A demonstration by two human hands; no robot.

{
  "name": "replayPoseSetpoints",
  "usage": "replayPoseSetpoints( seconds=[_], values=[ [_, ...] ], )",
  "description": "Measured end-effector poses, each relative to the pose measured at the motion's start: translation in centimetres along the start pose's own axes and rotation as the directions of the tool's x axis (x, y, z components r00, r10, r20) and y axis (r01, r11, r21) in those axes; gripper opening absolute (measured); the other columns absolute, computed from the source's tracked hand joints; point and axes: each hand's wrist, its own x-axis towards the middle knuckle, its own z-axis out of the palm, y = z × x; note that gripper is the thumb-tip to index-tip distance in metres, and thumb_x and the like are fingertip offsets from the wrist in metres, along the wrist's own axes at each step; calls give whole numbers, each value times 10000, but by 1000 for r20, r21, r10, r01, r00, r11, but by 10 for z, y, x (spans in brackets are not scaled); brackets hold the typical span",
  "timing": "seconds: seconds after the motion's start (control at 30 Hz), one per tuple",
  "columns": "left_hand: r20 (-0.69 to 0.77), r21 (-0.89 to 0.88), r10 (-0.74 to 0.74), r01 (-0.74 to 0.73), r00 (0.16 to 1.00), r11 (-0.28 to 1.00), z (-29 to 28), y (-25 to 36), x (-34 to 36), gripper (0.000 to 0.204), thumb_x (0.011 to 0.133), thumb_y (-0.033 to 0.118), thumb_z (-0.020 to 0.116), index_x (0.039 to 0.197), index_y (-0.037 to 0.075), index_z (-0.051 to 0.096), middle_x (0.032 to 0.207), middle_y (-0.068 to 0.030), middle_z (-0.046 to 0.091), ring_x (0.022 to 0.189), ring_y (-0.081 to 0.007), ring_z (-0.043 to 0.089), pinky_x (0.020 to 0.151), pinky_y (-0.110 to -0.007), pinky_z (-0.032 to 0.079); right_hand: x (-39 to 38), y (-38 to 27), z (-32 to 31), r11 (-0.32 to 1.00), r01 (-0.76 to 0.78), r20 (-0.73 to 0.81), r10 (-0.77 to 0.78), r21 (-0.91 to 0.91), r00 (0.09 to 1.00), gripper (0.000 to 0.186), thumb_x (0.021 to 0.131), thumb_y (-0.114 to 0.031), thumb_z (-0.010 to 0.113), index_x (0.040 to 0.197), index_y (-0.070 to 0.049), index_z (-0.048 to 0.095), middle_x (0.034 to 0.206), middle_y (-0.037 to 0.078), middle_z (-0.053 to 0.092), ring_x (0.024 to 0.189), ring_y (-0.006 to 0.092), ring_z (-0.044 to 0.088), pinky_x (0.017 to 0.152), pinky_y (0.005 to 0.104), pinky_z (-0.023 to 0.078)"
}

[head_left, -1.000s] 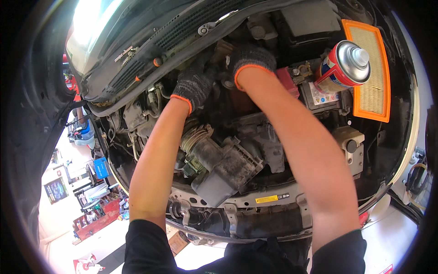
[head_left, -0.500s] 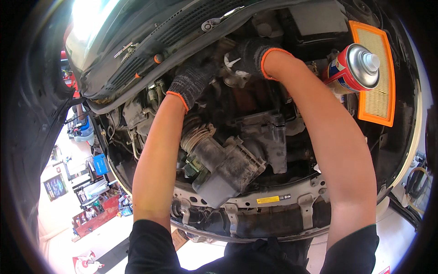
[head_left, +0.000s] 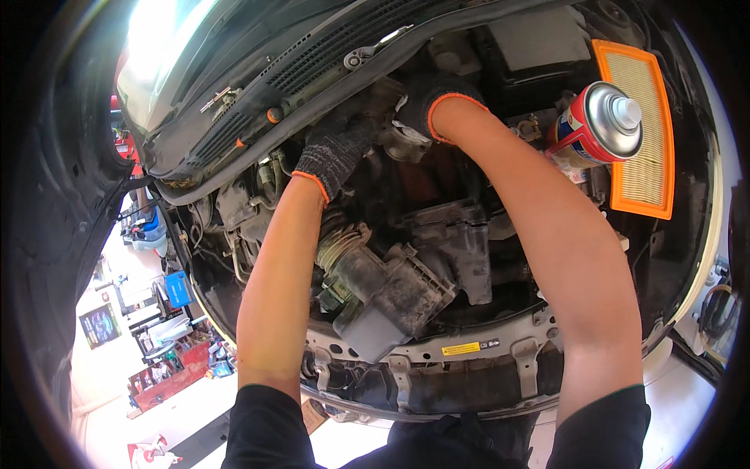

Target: The person sprays cleaner into the throttle body of a car engine and wipes the component with a cloth.

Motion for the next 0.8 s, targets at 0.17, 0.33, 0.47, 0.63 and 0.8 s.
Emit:
replayPoseSetpoints(
  seconds=[0.17,0.33,0.47,0.63,0.8],
  values=[
    [-60,168,245,-232,968,958,-3,-9,1,532,910,186,679,1412,68,552,1284,-112,627,1086,-181,590,956,-312,478,4,2,1,969,236,150,-244,68,958,395,877,-320,591,1210,-137,696,1266,148,661,1122,348,653,946,411,524],
    [5,273,389,-376,921,885,-9,-31,15,554,904,168,680,1432,76,538,1314,-109,614,1169,-199,555,1007,-321,446,-10,-5,-12,906,408,174,-423,116,889,255,807,-279,598,947,-120,740,978,132,728,854,319,684,769,405,539],
    [33,7,136,-136,990,991,-9,-17,8,563,895,167,691,1430,74,540,1333,-102,605,1192,-202,546,1025,-329,436,-9,-9,-12,961,274,38,-272,-40,961,243,820,-280,604,944,-124,742,1000,137,726,885,330,693,810,402,547],
    [-41,119,332,-326,942,938,-11,-39,14,554,893,172,692,1415,54,545,1353,-114,588,1194,-216,546,1031,-336,436,-3,-19,-7,980,199,-12,-199,-17,980,293,848,-295,604,1029,-97,722,1089,177,706,968,359,685,852,416,546],
    [30,30,115,-116,993,993,-6,4,-2,559,897,190,694,1410,34,537,1356,-133,582,1209,-237,543,1037,-343,436,34,19,14,981,68,128,-92,181,987,381,880,-334,602,1126,-55,684,1150,208,687,1010,394,667,881,433,541]
  ],
)
